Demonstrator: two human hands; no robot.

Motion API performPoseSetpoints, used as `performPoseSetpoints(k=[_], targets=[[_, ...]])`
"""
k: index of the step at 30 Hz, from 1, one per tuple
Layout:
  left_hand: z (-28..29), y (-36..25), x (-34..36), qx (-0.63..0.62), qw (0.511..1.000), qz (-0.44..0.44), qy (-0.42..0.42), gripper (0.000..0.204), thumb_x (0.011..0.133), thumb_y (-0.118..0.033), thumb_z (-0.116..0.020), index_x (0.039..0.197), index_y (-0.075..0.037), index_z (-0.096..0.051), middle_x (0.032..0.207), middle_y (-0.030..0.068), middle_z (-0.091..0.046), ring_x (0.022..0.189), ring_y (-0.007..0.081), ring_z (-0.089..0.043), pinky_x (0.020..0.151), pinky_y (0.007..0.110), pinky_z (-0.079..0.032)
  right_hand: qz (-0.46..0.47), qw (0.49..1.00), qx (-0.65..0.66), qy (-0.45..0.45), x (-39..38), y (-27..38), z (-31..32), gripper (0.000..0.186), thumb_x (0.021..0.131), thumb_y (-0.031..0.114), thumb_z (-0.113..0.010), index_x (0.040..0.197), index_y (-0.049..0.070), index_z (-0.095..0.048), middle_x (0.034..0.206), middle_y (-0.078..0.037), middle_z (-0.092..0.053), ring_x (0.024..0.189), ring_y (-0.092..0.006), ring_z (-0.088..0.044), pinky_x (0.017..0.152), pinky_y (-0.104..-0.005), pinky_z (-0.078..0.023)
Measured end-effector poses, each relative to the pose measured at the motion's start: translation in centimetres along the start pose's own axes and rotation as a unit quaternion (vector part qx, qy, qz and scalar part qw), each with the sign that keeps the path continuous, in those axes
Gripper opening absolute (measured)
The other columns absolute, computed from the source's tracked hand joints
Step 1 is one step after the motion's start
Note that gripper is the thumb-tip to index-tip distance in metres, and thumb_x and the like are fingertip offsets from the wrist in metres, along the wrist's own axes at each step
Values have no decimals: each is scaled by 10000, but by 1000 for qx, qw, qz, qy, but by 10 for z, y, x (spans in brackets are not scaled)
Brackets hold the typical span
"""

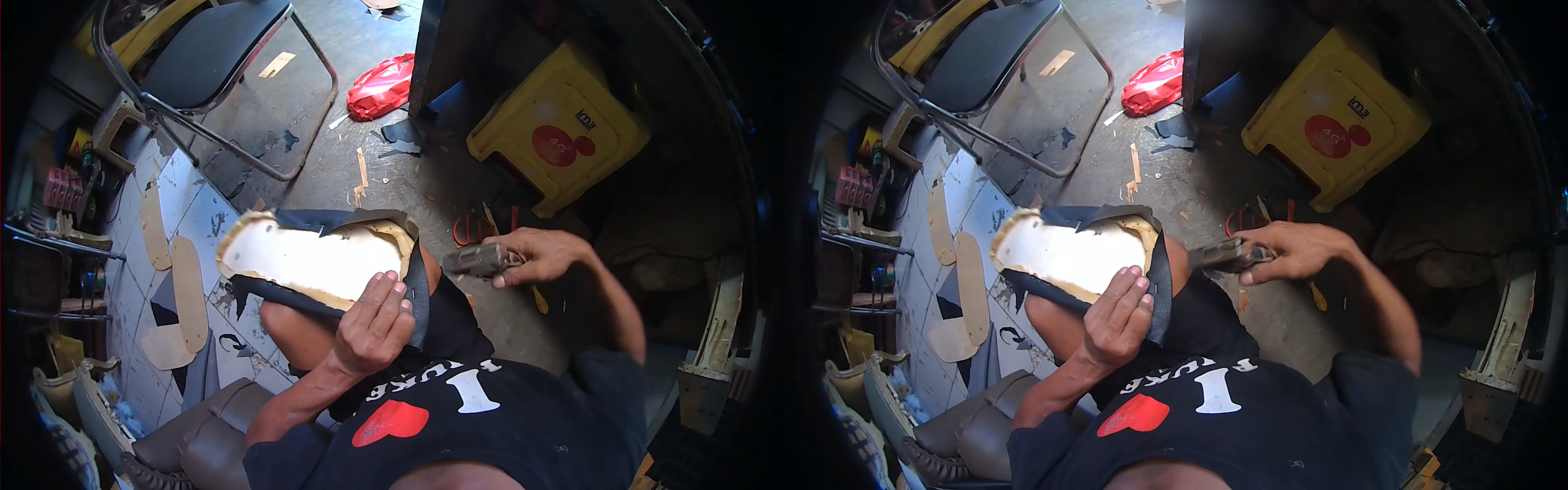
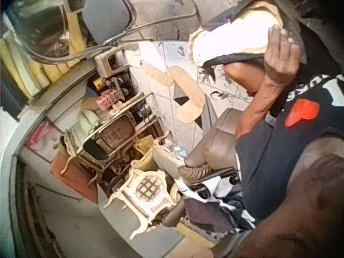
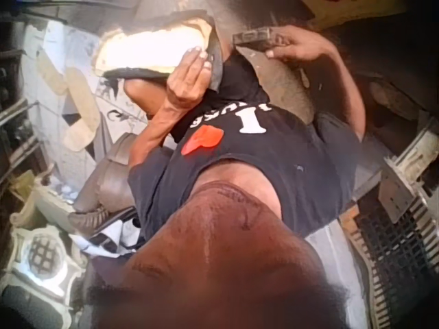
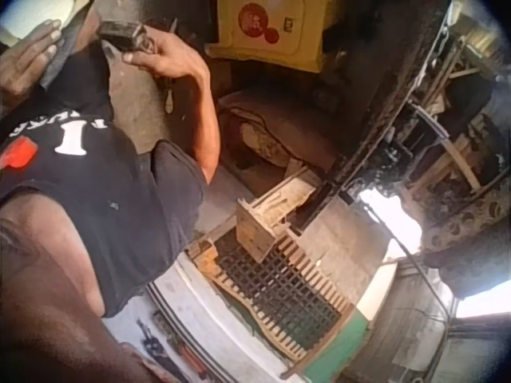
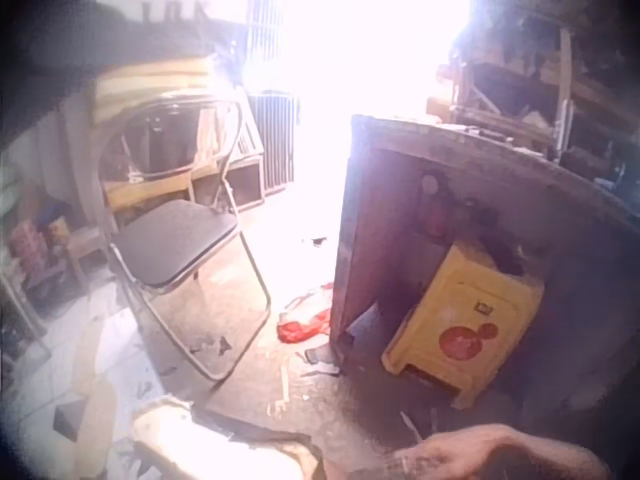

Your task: The person prepares a wooden base by marking and hammering it, trims a piece of foam with shears, and then attaches a black fabric covering to the foam and base using a staple gun.

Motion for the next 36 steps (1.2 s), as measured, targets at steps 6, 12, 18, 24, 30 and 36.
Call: performPoseSetpoints(k=[6, 12, 18, 24, 30, 36], targets=[[0, -3, 5, -1, 1000, 2, -8, 89, 845, 6, -688, 792, 20, -618, 1013, 215, -698, 1056, 385, -706, 925, 503, -608, -346, 886, -39, -306, -19, -207, -64, 523, 884, 384, -743, 1243, 32, -600, 1045, -232, -709, 998, -384, -694, 885, -467, -535], [25, 16, 22, -13, 998, 45, -45, 183, 795, 15, -687, 977, 21, -697, 1005, 192, -694, 1012, 371, -715, 884, 467, -611, -464, 770, -201, -389, -45, -307, -152, 597, 823, 324, -776, 1300, 22, -582, 1242, -260, -625, 1173, -397, -628, 969, -467, -529], [176, 106, 1, -106, 821, 354, -435, 241, 948, -83, -708, 1152, 45, -691, 1172, 153, -710, 1020, 278, -695, 949, 394, -556, -210, 868, 17, -450, 26, -194, -74, 650, 902, 343, -733, 1435, 61, -489, 1391, -252, -528, 1254, -405, -574, 1009, -471, -509], [139, 115, -26, -542, 586, 289, -529, 528, 1017, -156, -610, 1463, 70, -441, 1473, 172, -529, 1338, 283, -514, 1208, 459, -337, 303, 712, 514, -369, 78, 15, 45, 710, 987, 317, -676, 1516, 45, -288, 1362, -178, -542, 1240, -348, -598, 1015, -491, -546], [40, 22, -165, -453, 732, 492, 127, 787, 782, -87, -846, 1474, -17, -478, 1379, 138, -598, 1233, 296, -599, 1056, 408, -450, 339, 722, 447, -406, 79, 72, 109, 507, 948, 91, -704, 1390, 4, -473, 1191, -108, -665, 1049, -187, -686, 918, -314, -583], [141, 69, -107, -213, 848, 483, 40, 847, 708, -236, -924, 1418, 4, -531, 1314, 185, -633, 1239, 309, -608, 1048, 435, -473, 218, 887, 235, -333, 123, 82, 3, 539, 940, 144, -733, 1401, -38, -520, 1211, -93, -666, 1094, -140, -621, 963, -307, -503]])
Point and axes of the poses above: each hand's wrist, its own x-axis towards the middle knuckle, its own z-axis out of the back of the hand, y = z × x, the point moved 8 cm from there along x, towards the middle knuckle
